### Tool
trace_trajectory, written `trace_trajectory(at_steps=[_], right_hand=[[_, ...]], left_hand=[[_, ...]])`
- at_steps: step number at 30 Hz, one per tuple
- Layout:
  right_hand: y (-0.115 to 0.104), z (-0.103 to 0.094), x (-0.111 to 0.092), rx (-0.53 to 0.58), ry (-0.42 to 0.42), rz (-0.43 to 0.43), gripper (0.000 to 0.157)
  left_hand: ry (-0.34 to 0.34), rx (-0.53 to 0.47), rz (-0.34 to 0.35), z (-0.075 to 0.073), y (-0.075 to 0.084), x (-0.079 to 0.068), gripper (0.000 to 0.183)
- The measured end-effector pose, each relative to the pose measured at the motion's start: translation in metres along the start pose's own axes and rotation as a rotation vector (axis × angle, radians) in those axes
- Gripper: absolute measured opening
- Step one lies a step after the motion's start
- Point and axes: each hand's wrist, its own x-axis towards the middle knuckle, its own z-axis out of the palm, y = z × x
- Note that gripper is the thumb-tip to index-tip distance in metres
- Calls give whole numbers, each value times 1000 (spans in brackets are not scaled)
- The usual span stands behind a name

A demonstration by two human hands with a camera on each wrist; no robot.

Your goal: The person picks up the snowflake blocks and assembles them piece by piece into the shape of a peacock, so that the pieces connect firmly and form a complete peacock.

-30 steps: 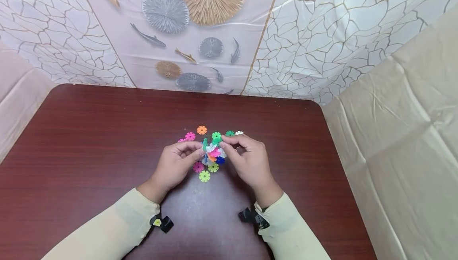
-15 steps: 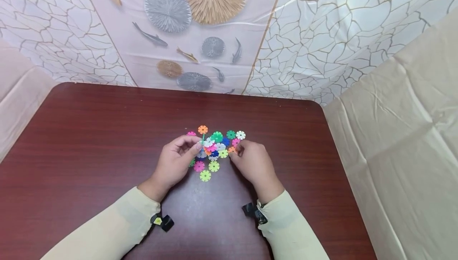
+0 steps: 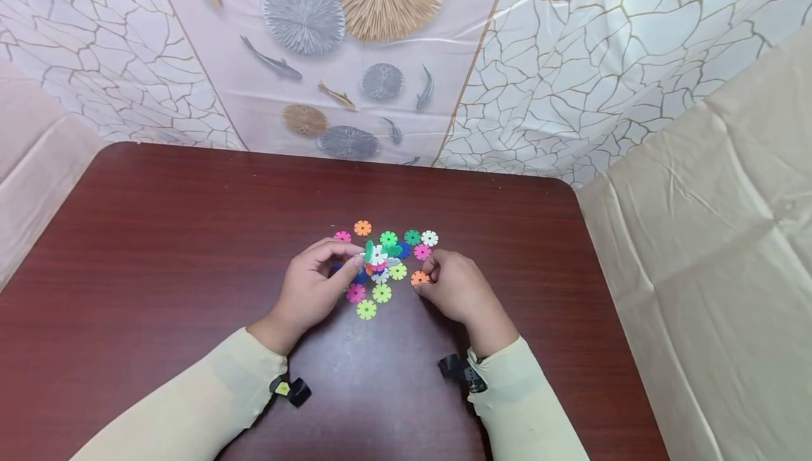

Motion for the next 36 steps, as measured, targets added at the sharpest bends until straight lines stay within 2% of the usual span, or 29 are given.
trace_trajectory(at_steps=[3,5,8,10,12,13,17,21,29,36], right_hand=[[2,-4,-1,29,-4,-27,21],[2,-8,-3,75,42,-70,17],[-4,-15,-8,185,212,-141,13],[-9,-18,-13,284,332,-204,17],[-14,-19,-18,373,407,-265,21],[-17,-19,-20,411,419,-295,22],[-25,-14,-24,487,410,-381,24],[-30,-9,-24,507,414,-411,24],[-31,-5,-21,468,408,-458,23],[-31,-4,-20,386,428,-483,20]], left_hand=[[-7,32,31,0,0,0,16],[-12,51,60,0,0,0,17],[-24,84,105,0,0,0,18],[-41,98,126,1,0,0,19],[-64,100,138,1,0,0,20],[-76,100,142,1,1,0,20],[-104,100,151,1,2,0,22],[-124,108,161,1,0,0,23],[-147,91,175,0,-3,1,23],[-150,102,175,0,-2,1,22]])
